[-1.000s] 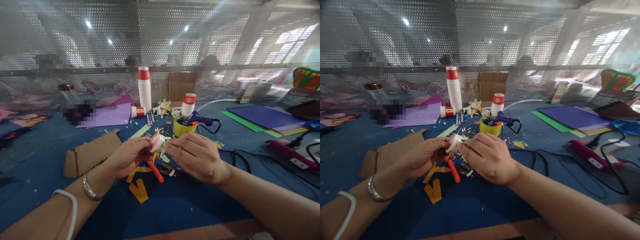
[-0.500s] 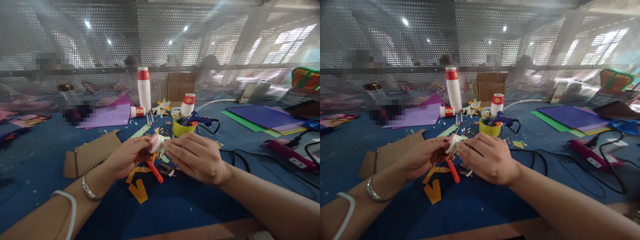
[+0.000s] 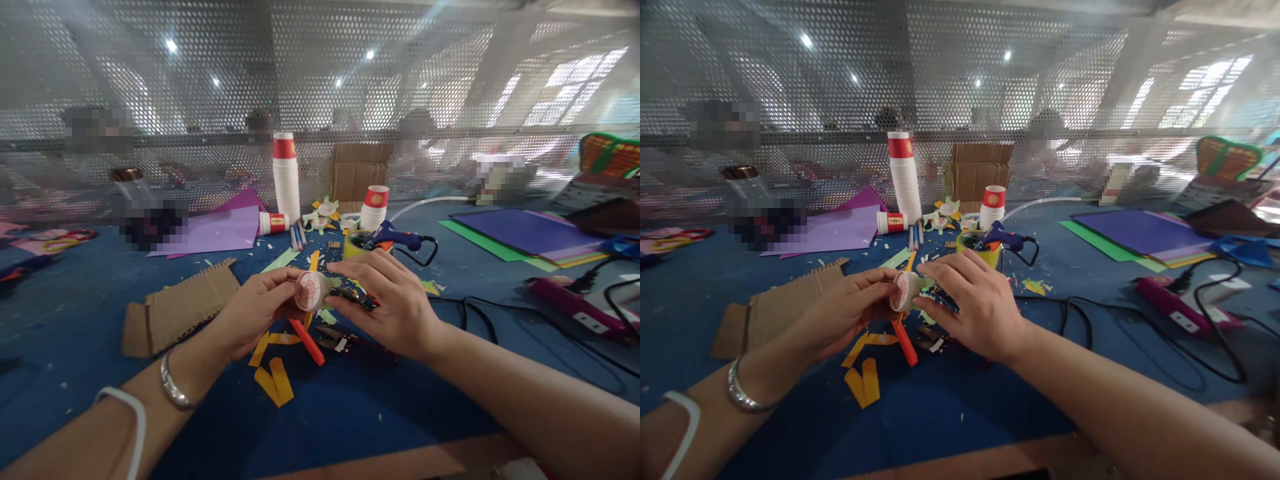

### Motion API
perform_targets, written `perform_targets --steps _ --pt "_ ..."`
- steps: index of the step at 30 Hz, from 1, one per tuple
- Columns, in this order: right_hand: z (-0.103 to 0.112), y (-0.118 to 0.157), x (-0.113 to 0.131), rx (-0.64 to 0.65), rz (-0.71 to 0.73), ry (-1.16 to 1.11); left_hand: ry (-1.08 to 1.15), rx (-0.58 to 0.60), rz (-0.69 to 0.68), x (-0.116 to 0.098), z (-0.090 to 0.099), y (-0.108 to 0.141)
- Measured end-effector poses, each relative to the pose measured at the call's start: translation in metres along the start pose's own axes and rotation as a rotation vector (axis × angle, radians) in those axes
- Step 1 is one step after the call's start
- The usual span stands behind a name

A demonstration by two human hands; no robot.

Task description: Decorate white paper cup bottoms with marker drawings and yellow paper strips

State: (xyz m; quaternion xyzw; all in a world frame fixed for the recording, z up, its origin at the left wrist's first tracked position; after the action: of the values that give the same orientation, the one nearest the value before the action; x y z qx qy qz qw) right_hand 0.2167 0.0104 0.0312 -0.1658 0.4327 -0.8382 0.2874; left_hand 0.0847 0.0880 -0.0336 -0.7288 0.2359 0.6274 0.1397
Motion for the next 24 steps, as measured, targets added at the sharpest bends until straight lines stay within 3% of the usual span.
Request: perform_targets --steps 7,11,15,20,24 --pt "0.001 -0.001 -0.015 0.0 -0.14 -0.104 -0.078 -0.101 -0.077 -0.003 0.014 -0.003" --pt "-0.007 0.003 -0.036 0.055 -0.354 -0.214 -0.166 -0.125 -0.148 -0.012 0.016 0.0" --pt "-0.019 0.008 -0.053 0.159 -0.56 -0.305 -0.272 -0.062 -0.21 -0.019 0.01 0.003" --pt "-0.042 0.01 -0.047 0.343 -0.589 -0.544 -0.431 0.04 -0.284 -0.021 0.0 0.007" --pt "-0.054 0.014 -0.039 0.446 -0.599 -0.686 -0.54 0.045 -0.342 -0.025 -0.007 0.013"
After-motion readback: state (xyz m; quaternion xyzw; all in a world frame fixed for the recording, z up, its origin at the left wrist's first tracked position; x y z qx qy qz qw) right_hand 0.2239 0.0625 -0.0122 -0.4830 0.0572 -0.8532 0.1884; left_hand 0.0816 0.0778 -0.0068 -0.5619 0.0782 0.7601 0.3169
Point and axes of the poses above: each hand's wrist, its own y-axis away from the middle knuckle, its own z-axis out of the back of the hand, x = y × z, the point moved 9 cm from there along -y, towards the middle knuckle, and after that the axes turned 7 degrees about y, right-handed, at the moved point
